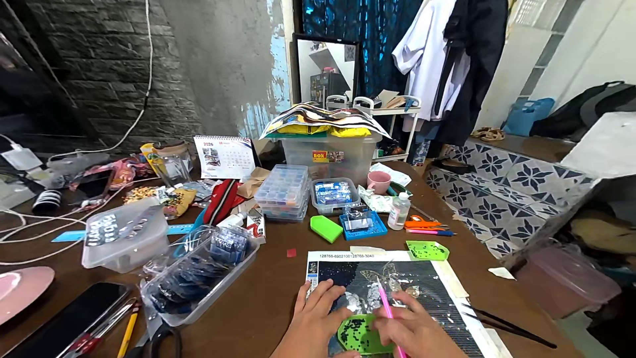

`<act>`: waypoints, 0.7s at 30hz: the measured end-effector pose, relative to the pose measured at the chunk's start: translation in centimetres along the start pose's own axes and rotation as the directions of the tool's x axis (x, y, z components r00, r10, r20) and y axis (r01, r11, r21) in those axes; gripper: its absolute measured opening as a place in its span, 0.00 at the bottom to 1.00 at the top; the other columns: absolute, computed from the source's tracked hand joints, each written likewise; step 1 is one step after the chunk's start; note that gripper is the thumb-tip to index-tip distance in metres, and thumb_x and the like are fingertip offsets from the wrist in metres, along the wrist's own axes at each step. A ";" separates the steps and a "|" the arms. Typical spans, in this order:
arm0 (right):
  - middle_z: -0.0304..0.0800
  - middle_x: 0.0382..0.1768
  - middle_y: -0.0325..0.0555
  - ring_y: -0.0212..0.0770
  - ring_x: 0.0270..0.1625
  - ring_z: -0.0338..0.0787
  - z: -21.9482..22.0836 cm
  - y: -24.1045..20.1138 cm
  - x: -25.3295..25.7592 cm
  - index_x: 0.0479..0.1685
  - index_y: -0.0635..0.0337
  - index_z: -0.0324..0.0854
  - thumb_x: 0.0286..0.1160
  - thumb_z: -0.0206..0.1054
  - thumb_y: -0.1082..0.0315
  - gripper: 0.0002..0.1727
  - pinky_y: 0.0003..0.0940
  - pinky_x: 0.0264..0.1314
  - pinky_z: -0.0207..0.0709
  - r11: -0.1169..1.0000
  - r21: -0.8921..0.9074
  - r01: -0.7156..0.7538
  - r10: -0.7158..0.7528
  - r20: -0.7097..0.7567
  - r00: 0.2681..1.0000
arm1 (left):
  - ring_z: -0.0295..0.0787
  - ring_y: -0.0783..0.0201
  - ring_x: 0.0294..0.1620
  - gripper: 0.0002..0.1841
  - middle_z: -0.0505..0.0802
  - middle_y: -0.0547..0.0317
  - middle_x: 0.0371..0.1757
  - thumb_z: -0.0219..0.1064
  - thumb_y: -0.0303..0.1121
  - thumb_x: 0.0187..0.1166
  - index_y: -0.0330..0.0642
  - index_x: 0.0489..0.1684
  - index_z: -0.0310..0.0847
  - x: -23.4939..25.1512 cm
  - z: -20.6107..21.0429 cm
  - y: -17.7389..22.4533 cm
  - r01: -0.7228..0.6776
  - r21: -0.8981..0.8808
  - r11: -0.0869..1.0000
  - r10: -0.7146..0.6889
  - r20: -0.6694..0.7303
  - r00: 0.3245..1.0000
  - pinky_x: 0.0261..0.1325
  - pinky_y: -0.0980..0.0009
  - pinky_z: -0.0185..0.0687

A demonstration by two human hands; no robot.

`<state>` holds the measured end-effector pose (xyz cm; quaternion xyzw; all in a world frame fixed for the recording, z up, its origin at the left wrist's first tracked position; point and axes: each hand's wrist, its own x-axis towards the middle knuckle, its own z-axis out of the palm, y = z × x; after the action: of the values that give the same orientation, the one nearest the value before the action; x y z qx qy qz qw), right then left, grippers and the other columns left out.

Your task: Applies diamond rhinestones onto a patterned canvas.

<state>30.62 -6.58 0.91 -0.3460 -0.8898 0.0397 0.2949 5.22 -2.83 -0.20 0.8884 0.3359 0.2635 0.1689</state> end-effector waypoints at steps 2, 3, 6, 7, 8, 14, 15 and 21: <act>0.98 0.42 0.48 0.45 0.56 0.96 -0.3 0.1 0.2 0.40 0.61 0.86 0.72 0.62 0.78 0.08 0.53 0.81 0.67 0.993 0.106 -0.044 0.051 -0.070 0.996 | 0.68 0.33 0.85 0.24 0.85 0.41 0.75 0.76 0.52 0.71 0.45 0.58 0.93 -0.1 0.0 -0.1 -0.013 0.009 1.000 0.013 -0.008 1.000 0.82 0.23 0.45; 0.97 0.46 0.50 0.46 0.58 0.95 -0.7 0.2 0.4 0.41 0.61 0.84 0.74 0.64 0.75 0.05 0.52 0.79 0.71 0.987 0.145 -0.068 0.081 -0.080 0.994 | 0.68 0.33 0.85 0.24 0.85 0.40 0.75 0.76 0.51 0.71 0.45 0.58 0.93 -0.1 0.0 -0.1 -0.016 0.006 1.000 0.016 -0.011 1.000 0.81 0.22 0.45; 0.91 0.59 0.67 0.63 0.63 0.91 -2.2 0.3 1.1 0.47 0.72 0.81 0.68 0.78 0.66 0.18 0.60 0.67 0.80 0.951 0.242 -0.193 0.177 0.086 0.980 | 0.68 0.31 0.85 0.24 0.85 0.39 0.75 0.76 0.50 0.72 0.44 0.59 0.92 -0.2 -0.1 -0.4 -0.006 -0.009 1.000 0.006 -0.016 1.000 0.82 0.22 0.43; 0.89 0.60 0.71 0.68 0.63 0.90 -2.3 0.3 1.3 0.48 0.75 0.81 0.65 0.81 0.65 0.22 0.61 0.66 0.80 0.938 0.251 -0.240 0.203 0.162 0.966 | 0.67 0.31 0.85 0.24 0.85 0.39 0.76 0.76 0.50 0.72 0.44 0.60 0.92 -0.2 -0.1 -0.4 -0.001 -0.010 1.000 0.001 -0.011 1.000 0.81 0.22 0.43; 0.88 0.61 0.73 0.70 0.63 0.89 -2.3 0.3 1.3 0.48 0.76 0.81 0.63 0.83 0.65 0.24 0.62 0.66 0.80 0.929 0.248 -0.273 0.219 0.225 0.949 | 0.67 0.31 0.85 0.24 0.84 0.39 0.76 0.76 0.50 0.72 0.45 0.60 0.92 -0.1 -0.2 -0.4 0.005 -0.010 1.000 -0.005 0.000 1.000 0.82 0.22 0.43; 0.91 0.54 0.72 0.69 0.55 0.92 -2.5 0.5 1.6 0.47 0.74 0.83 0.64 0.82 0.67 0.21 0.62 0.60 0.83 0.913 0.215 -0.346 0.280 0.285 0.917 | 0.67 0.34 0.86 0.43 0.84 0.43 0.78 0.76 0.65 0.62 0.43 0.73 0.84 -0.1 -1.0 -0.8 0.043 0.007 0.999 -0.043 -0.007 0.999 0.82 0.21 0.42; 0.91 0.54 0.71 0.69 0.54 0.92 -2.5 0.6 1.6 0.47 0.74 0.83 0.65 0.82 0.66 0.20 0.63 0.59 0.83 0.914 0.214 -0.344 0.284 0.266 0.921 | 0.67 0.35 0.86 0.48 0.84 0.43 0.78 0.74 0.70 0.59 0.42 0.75 0.81 -0.1 -1.5 -1.2 0.062 0.006 0.998 -0.062 -0.018 0.998 0.82 0.21 0.41; 0.91 0.56 0.73 0.67 0.55 0.94 -1.7 0.9 0.9 0.41 0.75 0.82 0.69 0.80 0.63 0.20 0.59 0.59 0.84 0.922 0.266 -0.281 0.230 0.206 0.951 | 0.63 0.42 0.90 0.39 0.82 0.46 0.80 0.65 0.63 0.75 0.41 0.76 0.80 -0.2 -3.1 -6.4 0.054 -0.189 0.981 -0.039 0.081 0.996 0.85 0.26 0.43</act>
<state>31.58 -5.51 2.52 -0.4074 -0.8431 0.2385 0.2576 0.05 2.00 -0.77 0.8695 0.3230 0.2559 0.2721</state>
